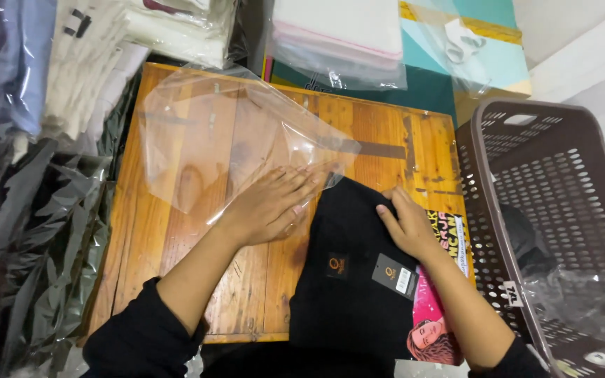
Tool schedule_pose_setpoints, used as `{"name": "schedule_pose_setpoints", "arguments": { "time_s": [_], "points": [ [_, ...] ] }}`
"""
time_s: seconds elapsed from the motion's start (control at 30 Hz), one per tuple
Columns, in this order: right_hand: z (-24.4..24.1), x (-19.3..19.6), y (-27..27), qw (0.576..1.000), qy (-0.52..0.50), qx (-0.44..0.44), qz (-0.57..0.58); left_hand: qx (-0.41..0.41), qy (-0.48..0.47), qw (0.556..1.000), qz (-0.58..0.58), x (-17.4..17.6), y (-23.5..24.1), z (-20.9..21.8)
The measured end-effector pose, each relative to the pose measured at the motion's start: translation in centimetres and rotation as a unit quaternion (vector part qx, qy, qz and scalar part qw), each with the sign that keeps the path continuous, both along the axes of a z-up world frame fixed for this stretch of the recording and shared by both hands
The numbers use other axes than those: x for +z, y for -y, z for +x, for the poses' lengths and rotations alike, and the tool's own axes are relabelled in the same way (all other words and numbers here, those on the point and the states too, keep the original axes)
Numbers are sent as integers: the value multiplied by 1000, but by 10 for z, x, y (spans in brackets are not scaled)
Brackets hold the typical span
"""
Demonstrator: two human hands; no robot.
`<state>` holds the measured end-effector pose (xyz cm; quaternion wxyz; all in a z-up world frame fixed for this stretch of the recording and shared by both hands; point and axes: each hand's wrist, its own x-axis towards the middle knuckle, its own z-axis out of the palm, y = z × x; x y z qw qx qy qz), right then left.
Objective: Folding a black t-shirt and placing it into a clear plastic bag along with a printed promotional insert.
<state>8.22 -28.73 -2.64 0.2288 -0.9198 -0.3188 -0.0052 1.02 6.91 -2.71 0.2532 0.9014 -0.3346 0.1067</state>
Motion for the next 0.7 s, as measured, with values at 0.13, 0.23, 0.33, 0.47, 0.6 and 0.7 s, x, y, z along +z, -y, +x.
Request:
{"name": "schedule_pose_setpoints", "arguments": {
  "time_s": [0.13, 0.23, 0.33, 0.47, 0.6, 0.7],
  "points": [
    [-1, 5, -17, 1000, 3, 18, 7, -11, -22, 1000, -7, -10, 6, 2],
    [11, 4, -29, 999, 23, 23, -23, -19, -28, 999, 0, -10, 7, 2],
    [25, 4, -35, 999, 46, 8, -15, -24, -23, 999, -11, -5, 6, -1],
    [52, 1, -31, 994, 69, -86, -25, -44, -3, 999, -23, -1, 3, -1],
    [54, -2, -32, 979, 128, -138, -74, -37, -8, 999, -8, 10, 4, -6],
    [58, -10, -27, 986, 96, -135, -27, -16, 14, 1000, -13, 15, 6, -8]
  ]
}}
